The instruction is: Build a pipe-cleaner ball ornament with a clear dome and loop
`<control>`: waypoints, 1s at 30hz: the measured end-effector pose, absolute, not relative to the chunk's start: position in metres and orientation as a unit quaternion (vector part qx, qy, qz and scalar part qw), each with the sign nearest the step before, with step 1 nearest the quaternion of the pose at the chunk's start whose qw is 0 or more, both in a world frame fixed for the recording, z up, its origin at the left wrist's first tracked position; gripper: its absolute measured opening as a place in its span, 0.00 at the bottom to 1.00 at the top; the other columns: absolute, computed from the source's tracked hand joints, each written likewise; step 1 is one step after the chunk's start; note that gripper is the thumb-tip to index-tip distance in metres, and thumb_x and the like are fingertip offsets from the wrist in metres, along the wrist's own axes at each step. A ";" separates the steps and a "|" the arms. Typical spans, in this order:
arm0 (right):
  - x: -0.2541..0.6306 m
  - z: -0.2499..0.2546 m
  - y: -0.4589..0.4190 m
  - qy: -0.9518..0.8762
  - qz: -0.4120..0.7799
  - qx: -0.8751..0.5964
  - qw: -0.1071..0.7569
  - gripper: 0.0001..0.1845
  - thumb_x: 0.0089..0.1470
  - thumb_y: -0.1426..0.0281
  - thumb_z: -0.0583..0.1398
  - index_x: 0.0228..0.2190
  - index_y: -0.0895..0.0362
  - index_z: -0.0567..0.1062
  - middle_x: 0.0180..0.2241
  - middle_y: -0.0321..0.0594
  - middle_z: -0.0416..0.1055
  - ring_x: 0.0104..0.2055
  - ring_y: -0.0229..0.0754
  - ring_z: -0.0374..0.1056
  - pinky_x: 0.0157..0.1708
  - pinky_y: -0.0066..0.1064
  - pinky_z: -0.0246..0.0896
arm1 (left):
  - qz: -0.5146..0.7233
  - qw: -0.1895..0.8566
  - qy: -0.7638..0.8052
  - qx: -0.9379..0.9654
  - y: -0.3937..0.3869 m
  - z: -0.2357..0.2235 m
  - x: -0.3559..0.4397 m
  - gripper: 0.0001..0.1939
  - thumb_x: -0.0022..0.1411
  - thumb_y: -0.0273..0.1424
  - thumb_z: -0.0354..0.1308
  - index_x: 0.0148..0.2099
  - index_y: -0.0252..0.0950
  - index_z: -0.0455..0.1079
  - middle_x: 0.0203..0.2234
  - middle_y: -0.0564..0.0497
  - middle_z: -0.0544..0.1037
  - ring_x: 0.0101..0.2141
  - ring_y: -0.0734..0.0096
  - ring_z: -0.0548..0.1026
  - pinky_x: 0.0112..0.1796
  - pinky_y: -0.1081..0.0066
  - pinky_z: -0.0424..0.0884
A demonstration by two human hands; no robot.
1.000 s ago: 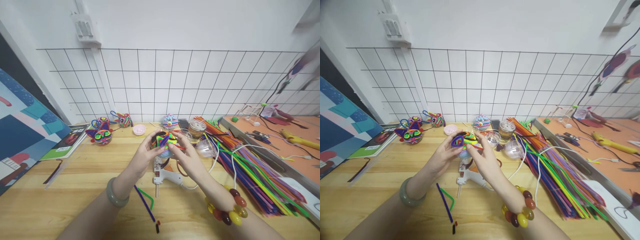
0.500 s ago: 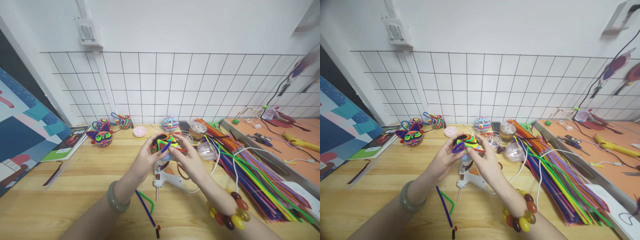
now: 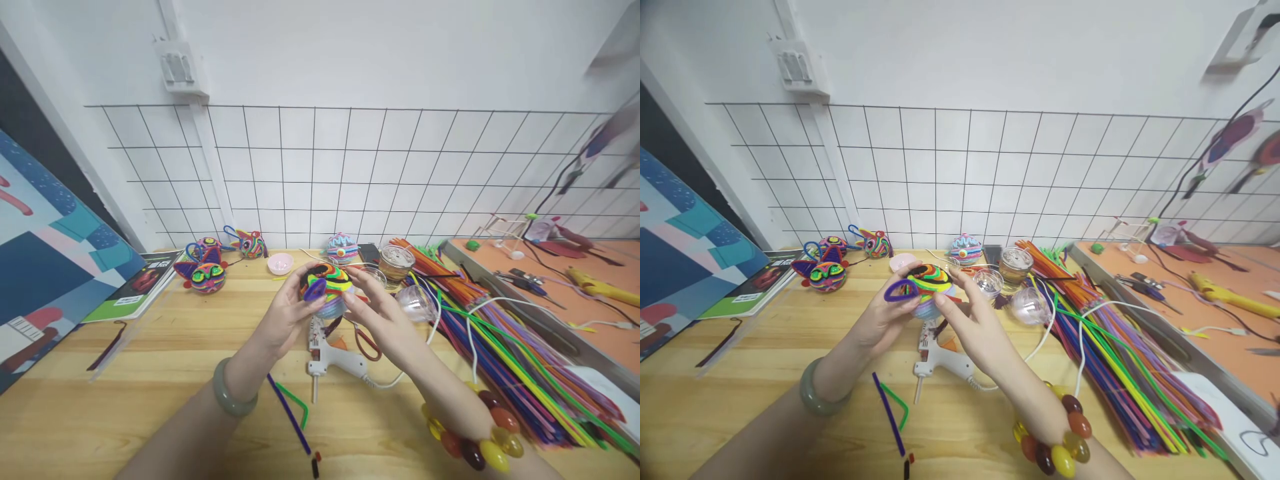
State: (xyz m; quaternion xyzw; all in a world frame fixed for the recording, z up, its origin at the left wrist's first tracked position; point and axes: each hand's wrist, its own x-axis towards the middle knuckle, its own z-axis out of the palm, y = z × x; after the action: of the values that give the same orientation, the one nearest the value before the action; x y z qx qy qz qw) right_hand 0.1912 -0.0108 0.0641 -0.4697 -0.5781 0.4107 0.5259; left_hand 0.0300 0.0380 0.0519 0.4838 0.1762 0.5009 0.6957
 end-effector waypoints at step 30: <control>0.165 0.069 -0.053 -0.832 -0.152 -0.332 0.419 0.09 0.57 0.82 0.52 0.36 0.62 0.71 0.26 0.44 0.70 0.29 0.42 0.58 0.28 0.34 0.55 | 0.518 0.663 0.141 0.522 0.037 0.050 0.028 0.32 0.46 0.27 0.69 0.54 0.42 0.65 0.50 0.48 0.70 0.51 0.61 0.67 0.52 0.66 0.64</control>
State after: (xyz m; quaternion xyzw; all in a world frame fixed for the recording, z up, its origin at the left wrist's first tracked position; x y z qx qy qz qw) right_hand 0.1645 -0.0533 0.0686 -0.3319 -0.8315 -0.1520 0.4187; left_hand 0.0284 0.0371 0.0502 0.5219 0.1412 0.5183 0.6626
